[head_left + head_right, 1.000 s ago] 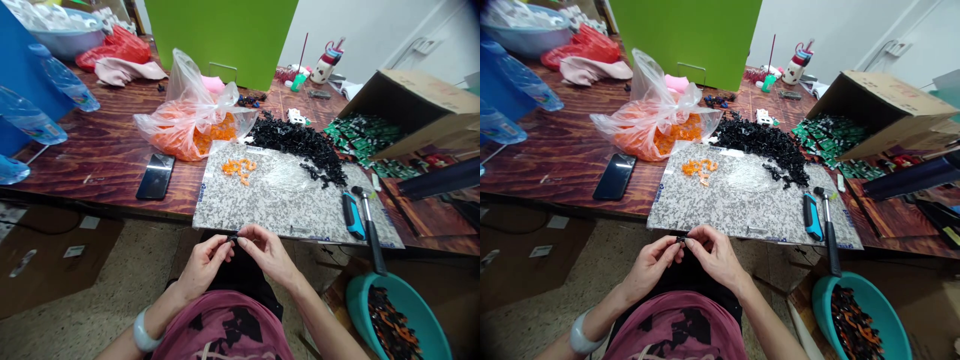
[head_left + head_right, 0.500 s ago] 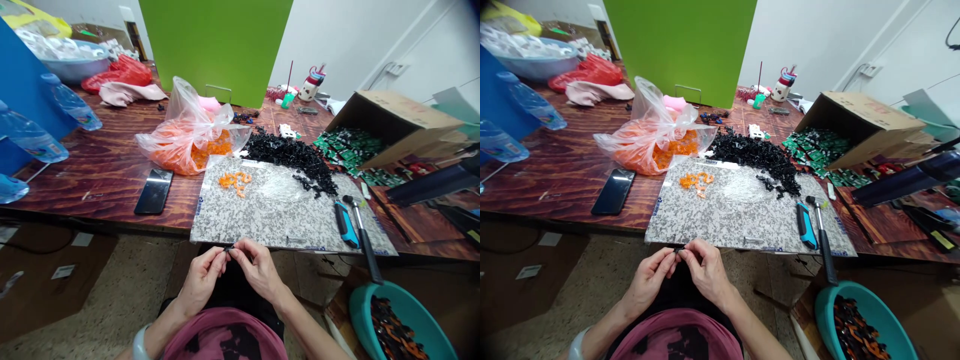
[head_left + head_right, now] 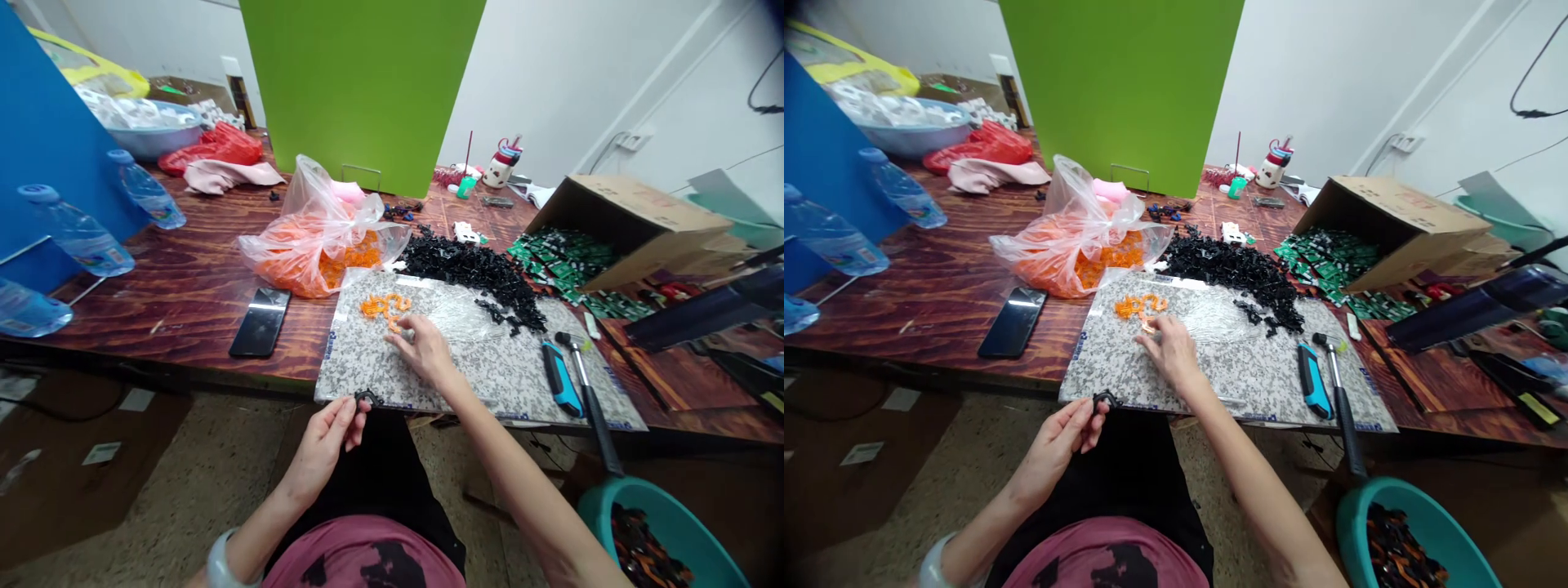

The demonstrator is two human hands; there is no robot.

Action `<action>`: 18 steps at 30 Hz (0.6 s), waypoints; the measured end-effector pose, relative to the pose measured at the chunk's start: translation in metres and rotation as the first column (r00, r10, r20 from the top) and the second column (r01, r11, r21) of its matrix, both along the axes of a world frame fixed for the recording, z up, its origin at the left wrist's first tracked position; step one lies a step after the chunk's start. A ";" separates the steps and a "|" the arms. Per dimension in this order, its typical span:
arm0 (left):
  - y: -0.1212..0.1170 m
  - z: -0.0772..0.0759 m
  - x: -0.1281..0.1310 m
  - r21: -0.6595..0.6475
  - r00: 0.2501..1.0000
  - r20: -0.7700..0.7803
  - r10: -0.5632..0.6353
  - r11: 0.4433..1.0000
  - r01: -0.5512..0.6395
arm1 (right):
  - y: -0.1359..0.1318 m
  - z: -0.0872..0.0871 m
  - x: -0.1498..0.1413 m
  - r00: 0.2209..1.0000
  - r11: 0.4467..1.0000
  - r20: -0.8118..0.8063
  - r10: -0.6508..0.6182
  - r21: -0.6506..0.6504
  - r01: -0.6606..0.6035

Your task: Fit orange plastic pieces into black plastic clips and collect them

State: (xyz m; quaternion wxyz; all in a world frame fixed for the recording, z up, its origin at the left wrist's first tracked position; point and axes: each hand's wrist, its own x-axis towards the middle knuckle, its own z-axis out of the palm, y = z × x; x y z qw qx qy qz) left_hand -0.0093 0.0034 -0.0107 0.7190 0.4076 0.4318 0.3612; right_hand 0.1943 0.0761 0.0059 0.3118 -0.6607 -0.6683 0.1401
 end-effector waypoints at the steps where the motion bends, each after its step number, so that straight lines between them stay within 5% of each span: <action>1: 0.000 0.002 -0.001 -0.011 1.000 0.017 0.009 1.000 -0.009 | 0.009 -0.004 0.003 1.000 1.000 0.017 -0.021 -0.002 0.022; 8: 0.000 0.005 -0.006 -0.096 0.993 0.116 0.038 0.995 -0.027 | 0.024 -0.014 0.010 0.999 1.000 0.026 -0.030 -0.006 0.030; 18: 0.005 0.003 -0.004 -0.096 0.990 0.131 0.042 0.995 -0.029 | -0.047 0.013 0.006 0.989 0.999 -0.145 0.024 0.039 -0.018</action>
